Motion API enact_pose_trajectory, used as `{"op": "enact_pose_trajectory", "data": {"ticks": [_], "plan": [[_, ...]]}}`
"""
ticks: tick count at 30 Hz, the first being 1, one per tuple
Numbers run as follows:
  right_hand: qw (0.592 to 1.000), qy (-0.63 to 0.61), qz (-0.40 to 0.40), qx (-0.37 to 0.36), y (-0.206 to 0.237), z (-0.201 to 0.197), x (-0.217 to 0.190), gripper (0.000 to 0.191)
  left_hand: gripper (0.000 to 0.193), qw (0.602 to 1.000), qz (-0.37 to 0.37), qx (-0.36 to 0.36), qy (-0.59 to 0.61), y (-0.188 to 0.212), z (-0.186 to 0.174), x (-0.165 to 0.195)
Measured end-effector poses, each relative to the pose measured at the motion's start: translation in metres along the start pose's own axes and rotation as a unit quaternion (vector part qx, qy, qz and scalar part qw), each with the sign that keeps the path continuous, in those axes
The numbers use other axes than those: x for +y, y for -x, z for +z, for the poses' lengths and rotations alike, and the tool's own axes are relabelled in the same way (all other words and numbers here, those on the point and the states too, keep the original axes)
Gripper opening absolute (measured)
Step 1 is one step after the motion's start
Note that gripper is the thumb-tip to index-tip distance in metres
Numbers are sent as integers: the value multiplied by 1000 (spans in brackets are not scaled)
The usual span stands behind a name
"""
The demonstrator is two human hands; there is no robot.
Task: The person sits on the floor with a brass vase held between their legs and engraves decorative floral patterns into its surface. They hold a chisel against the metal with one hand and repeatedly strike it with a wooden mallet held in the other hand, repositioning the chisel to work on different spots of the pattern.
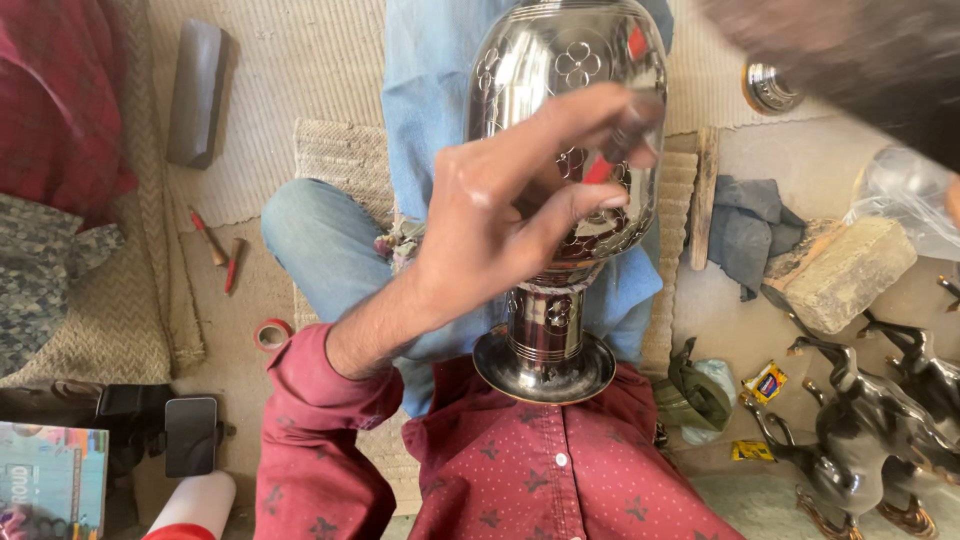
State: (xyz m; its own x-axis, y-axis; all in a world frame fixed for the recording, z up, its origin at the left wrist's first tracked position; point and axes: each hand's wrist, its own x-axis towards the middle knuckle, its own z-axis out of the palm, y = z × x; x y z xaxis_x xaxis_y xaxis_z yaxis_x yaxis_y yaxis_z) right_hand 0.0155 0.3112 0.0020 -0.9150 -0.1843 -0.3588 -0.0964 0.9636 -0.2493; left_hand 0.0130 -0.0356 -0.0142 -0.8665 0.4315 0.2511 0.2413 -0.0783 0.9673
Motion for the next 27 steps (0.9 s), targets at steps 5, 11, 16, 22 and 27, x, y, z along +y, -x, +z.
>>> {"op": "enact_pose_trajectory", "data": {"ticks": [5,11,16,22,27], "plan": [[991,-93,86,40,79,8,38,10,51,998,49,-27,-21,-2,-1,-4],[981,-141,110,81,113,21,53,10,47,992,97,-68,-39,-8,-3,-10],[979,-143,102,105,130,27,43,10,48,980,151,-105,-79,-15,-7,-11],[966,-191,111,136,143,36,24,9,51,970,155,-186,12,-25,-11,-16],[964,-197,125,125,149,43,0,9,57,957,219,-181,-64,-35,-8,-20]]}}
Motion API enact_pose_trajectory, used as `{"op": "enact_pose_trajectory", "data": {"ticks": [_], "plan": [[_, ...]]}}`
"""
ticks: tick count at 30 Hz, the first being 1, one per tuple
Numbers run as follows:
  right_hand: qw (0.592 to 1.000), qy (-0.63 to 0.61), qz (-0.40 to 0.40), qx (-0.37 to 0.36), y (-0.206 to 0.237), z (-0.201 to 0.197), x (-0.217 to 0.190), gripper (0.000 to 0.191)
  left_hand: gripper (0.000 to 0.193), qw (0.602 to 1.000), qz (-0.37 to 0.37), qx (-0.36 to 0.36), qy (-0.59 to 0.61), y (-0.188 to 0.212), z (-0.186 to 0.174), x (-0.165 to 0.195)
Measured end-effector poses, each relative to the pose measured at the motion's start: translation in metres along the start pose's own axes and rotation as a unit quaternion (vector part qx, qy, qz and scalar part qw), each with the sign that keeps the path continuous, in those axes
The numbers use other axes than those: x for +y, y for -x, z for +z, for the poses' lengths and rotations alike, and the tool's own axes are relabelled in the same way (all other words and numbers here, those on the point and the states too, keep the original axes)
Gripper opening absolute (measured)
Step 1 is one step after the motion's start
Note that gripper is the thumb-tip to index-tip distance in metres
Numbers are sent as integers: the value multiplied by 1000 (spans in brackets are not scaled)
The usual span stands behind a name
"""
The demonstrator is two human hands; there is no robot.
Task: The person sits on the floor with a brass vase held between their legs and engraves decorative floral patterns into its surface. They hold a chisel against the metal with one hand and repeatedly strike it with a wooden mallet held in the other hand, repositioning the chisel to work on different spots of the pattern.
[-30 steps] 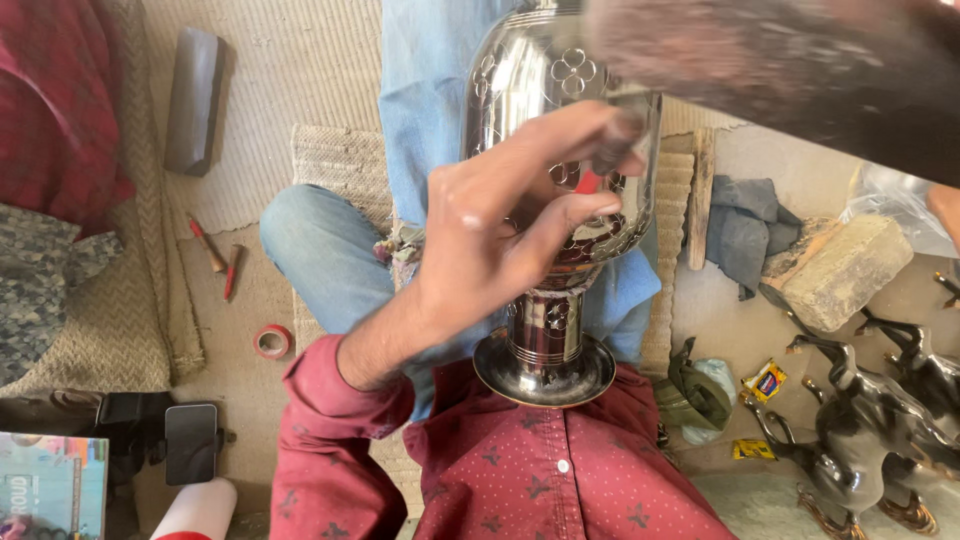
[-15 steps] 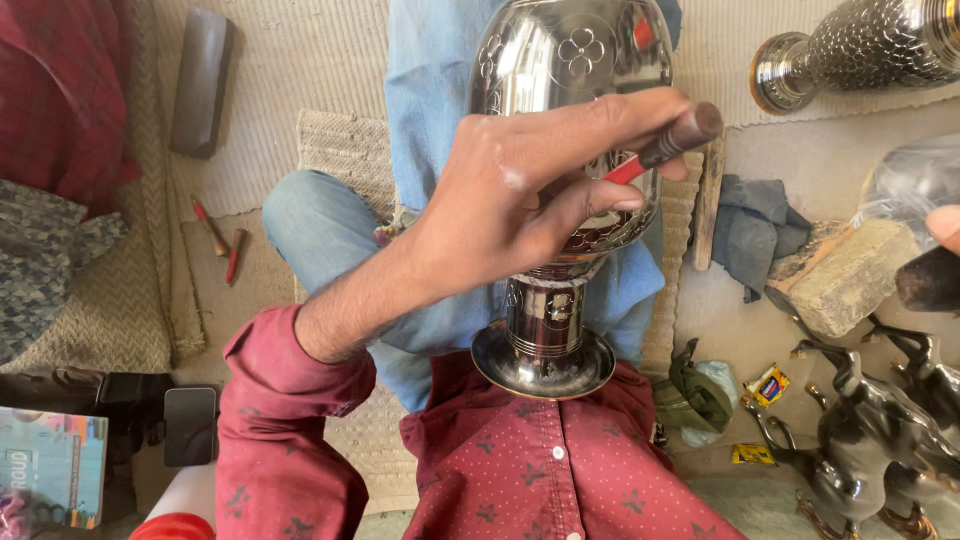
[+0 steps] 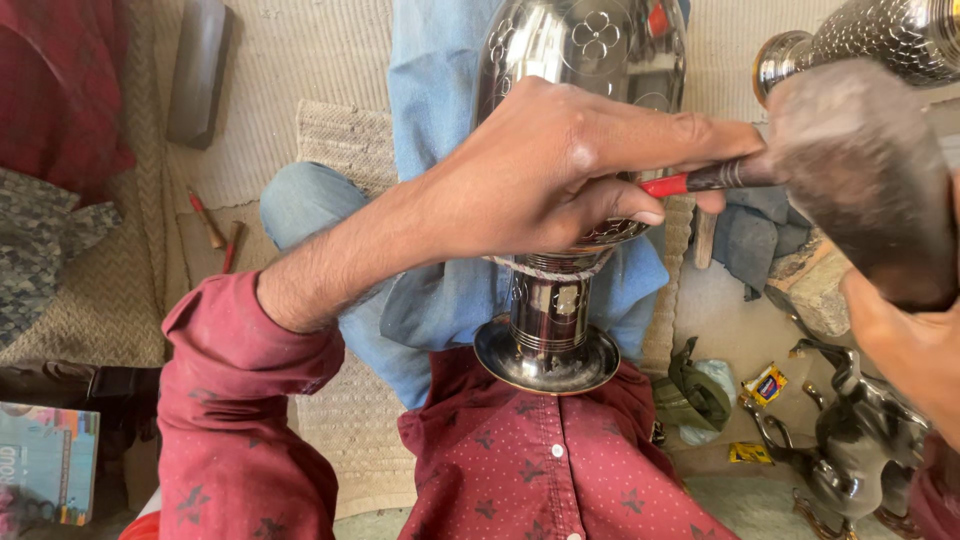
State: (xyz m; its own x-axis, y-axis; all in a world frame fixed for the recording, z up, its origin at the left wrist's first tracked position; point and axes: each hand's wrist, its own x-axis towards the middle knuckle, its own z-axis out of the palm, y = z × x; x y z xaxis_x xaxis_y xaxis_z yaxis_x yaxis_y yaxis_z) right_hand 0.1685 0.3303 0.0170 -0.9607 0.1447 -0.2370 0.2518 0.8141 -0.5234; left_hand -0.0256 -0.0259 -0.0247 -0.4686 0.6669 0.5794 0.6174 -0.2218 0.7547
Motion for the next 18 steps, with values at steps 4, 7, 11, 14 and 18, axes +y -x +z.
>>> {"op": "enact_pose_trajectory", "data": {"ticks": [4,7,11,14,18], "plan": [[992,90,-64,52,12,10,-16,32,57,999,14,-35,33,-3,-4,-1],[997,27,-16,71,21,17,-26,23,54,994,32,-72,77,-7,-9,-1],[987,61,-89,116,30,25,-39,23,53,989,46,-117,81,-15,-14,-1],[983,-114,-59,129,36,30,-41,21,52,985,76,-139,72,-20,-16,-4],[968,-200,17,151,46,29,-33,16,48,985,95,-135,51,-20,-15,-4]]}}
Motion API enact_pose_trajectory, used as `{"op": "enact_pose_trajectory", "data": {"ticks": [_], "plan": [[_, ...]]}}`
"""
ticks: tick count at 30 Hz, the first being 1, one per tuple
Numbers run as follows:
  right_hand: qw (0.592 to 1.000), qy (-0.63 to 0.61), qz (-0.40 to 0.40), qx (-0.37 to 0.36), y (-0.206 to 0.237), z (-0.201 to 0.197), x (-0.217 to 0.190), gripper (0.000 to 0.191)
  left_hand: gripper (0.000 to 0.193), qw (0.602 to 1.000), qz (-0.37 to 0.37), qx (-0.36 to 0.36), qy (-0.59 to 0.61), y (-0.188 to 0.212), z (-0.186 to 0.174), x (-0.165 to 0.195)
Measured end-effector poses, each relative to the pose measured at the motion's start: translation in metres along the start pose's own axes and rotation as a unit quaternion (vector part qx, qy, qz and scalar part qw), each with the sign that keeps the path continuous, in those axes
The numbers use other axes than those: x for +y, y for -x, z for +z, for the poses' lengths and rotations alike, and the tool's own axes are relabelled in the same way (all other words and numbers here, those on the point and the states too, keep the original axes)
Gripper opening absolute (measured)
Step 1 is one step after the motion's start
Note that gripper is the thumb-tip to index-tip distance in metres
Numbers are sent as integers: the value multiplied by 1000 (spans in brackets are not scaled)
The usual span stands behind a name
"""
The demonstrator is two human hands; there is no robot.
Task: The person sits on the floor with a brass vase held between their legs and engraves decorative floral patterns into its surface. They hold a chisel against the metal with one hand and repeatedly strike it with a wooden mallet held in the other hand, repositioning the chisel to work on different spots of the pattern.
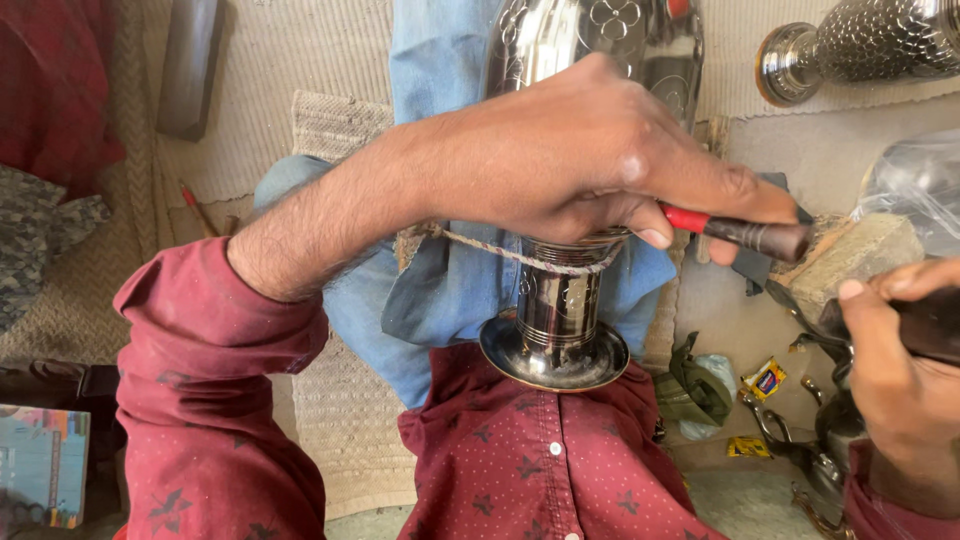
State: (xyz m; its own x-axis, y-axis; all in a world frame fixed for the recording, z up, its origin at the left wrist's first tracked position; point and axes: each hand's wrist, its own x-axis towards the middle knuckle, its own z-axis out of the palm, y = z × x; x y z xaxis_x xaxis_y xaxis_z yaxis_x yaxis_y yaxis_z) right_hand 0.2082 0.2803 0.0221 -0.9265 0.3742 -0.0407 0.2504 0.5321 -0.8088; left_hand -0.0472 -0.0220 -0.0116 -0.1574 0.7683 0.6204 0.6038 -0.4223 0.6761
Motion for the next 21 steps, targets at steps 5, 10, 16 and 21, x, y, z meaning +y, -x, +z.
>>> {"op": "enact_pose_trajectory", "data": {"ticks": [5,10,16,21], "plan": [[997,56,-52,-25,-4,-14,14,15,53,1000,2,-11,8,0,2,-1],[914,371,-102,-131,-27,-33,34,5,64,998,-26,49,11,11,9,5],[935,243,-89,-243,-76,-54,85,16,53,974,-100,190,-76,22,31,22],[924,308,-28,-225,-98,-73,100,19,47,943,-186,248,-118,30,46,36]]}}
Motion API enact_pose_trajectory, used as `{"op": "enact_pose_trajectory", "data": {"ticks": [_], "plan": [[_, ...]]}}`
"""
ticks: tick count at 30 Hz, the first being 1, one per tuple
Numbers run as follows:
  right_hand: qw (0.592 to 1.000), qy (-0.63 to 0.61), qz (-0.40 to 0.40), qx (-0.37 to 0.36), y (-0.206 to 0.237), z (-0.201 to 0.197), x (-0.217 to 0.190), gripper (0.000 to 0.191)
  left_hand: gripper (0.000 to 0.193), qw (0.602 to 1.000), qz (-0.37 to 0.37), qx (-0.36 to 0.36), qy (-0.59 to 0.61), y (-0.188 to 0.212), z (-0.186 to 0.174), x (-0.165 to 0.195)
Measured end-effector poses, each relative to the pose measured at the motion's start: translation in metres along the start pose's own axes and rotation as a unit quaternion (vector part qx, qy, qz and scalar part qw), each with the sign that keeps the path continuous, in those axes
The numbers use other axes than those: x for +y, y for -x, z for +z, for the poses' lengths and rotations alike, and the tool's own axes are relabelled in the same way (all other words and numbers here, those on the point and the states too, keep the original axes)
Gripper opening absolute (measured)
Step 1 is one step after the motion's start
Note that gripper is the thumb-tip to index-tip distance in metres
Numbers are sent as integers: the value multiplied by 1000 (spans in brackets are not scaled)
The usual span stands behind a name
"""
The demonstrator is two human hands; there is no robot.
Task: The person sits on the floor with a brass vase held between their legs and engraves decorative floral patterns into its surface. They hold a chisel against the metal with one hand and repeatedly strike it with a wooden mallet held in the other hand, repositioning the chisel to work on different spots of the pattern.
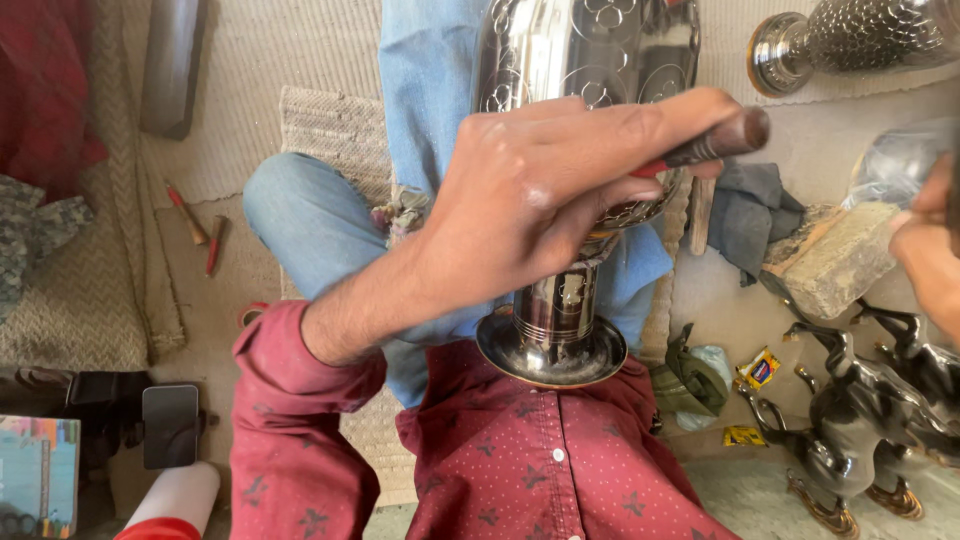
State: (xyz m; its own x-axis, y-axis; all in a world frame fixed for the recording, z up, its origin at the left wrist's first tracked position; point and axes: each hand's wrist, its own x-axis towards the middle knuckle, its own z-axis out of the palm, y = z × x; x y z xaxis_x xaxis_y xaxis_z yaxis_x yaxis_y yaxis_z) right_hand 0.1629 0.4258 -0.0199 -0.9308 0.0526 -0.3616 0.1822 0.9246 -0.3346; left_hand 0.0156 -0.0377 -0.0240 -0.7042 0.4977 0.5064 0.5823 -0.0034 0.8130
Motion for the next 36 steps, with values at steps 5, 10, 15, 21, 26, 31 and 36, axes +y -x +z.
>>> {"op": "enact_pose_trajectory", "data": {"ticks": [5,10,15,21,26,31,36], "plan": [[999,34,-22,-11,-37,-15,-48,19,43,995,-26,94,9,15,9,7],[986,118,-110,-46,-101,-6,-142,18,37,989,-42,142,-1,23,15,9],[974,158,-150,-59,-144,1,-220,17,28,976,-92,191,53,25,24,17],[973,158,-159,-63,-148,-1,-244,16,28,964,-114,223,93,27,29,20],[981,135,-124,-62,-138,-18,-214,16,27,952,-86,260,139,43,44,10],[990,107,-74,-52,-123,-32,-180,15,31,927,-115,354,40,59,75,-5],[992,98,-59,-49,-116,-35,-166,15,51,894,-125,401,158,59,78,-3]]}}
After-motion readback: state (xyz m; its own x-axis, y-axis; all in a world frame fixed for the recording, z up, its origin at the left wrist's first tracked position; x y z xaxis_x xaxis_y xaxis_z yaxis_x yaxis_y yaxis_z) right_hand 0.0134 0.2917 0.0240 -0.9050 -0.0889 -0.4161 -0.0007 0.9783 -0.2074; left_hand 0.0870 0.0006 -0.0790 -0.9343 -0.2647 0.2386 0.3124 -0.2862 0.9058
